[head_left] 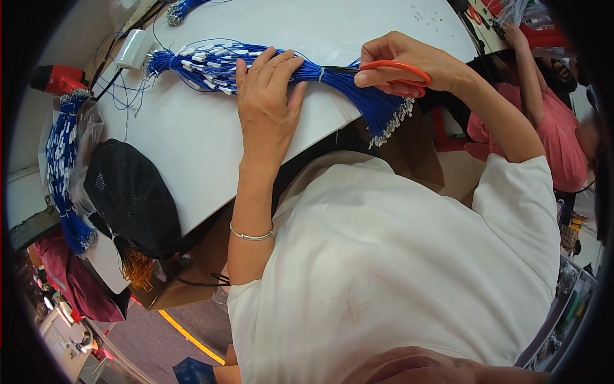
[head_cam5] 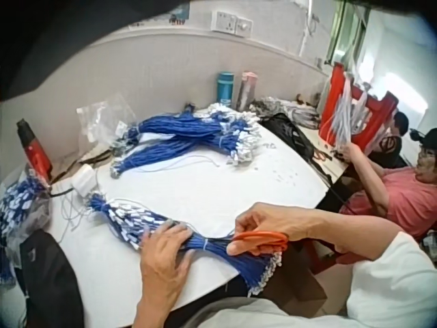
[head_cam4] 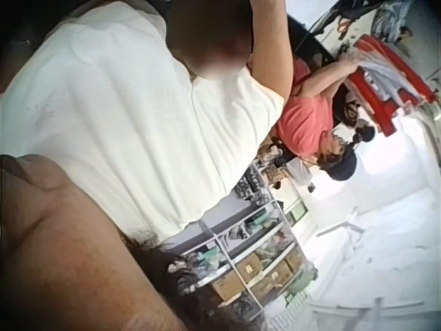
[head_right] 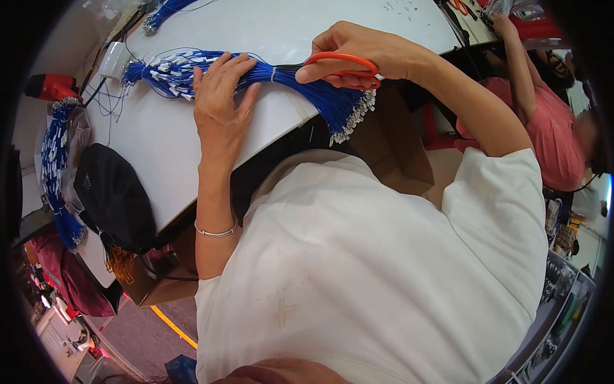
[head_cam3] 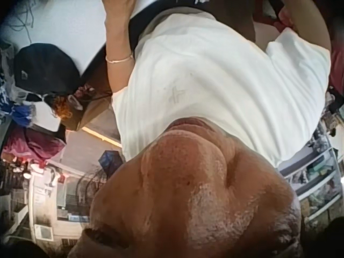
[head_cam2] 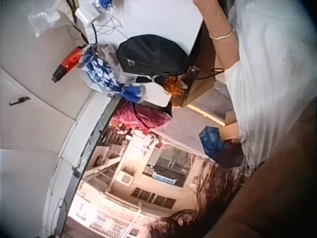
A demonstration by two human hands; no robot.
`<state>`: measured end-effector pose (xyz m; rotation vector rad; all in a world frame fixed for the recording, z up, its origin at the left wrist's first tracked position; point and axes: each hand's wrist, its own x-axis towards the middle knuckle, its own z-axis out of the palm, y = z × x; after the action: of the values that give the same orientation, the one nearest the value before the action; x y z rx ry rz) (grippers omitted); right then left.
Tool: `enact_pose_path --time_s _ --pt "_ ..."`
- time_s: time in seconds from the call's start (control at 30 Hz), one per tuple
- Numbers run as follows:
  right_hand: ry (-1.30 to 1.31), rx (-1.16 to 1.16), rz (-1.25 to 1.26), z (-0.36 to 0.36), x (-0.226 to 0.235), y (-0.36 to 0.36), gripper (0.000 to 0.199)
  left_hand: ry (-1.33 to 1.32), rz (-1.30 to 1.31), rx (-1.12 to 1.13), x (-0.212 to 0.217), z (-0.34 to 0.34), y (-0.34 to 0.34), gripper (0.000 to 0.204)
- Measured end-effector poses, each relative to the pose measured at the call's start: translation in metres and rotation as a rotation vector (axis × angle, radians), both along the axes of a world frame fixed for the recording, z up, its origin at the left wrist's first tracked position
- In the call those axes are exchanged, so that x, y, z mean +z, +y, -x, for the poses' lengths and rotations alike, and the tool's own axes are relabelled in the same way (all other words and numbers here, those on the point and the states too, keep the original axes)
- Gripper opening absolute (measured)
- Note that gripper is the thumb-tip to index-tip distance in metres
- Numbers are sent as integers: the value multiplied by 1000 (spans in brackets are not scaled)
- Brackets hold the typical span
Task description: Assembling and bundling blue and white decorative tassels by tying them with string and cutting the excess with scissors.
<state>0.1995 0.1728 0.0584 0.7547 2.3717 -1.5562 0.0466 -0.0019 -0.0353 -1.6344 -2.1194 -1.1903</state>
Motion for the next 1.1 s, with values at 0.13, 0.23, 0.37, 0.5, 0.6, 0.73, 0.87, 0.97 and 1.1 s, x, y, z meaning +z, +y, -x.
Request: enact_pose_path --time_s 0.13,0.23,0.37,0.5,0.6,0.73,0.87,0.97,1.1 --pt "-6 -6 39 3 -2 -2 42 -7 -2 -14 -1 1 -1 35" --pt "-36 4 69 2 0 3 40 -21 6 -7 -1 1 -1 34" --pt "-67 12 100 5 1 6 38 -39 12 0 0 1 -2 34" --pt "-71 4 107 10 -1 6 37 -50 12 -4 1 1 -2 33" --pt "-76 -21 126 11 -2 1 36 -43 16 -4 1 2 -2 33" --pt "-16 -53 118 7 -9 -7 35 -37 17 -7 2 0 -1 32" --pt "57 -77 109 4 -18 -12 35 -28 13 -6 0 0 0 32" --pt "88 -94 120 4 -22 -14 34 -19 -3 -9 -4 0 1 33" --pt "63 -87 141 4 -19 -14 34 -22 -12 -9 -4 0 1 33"
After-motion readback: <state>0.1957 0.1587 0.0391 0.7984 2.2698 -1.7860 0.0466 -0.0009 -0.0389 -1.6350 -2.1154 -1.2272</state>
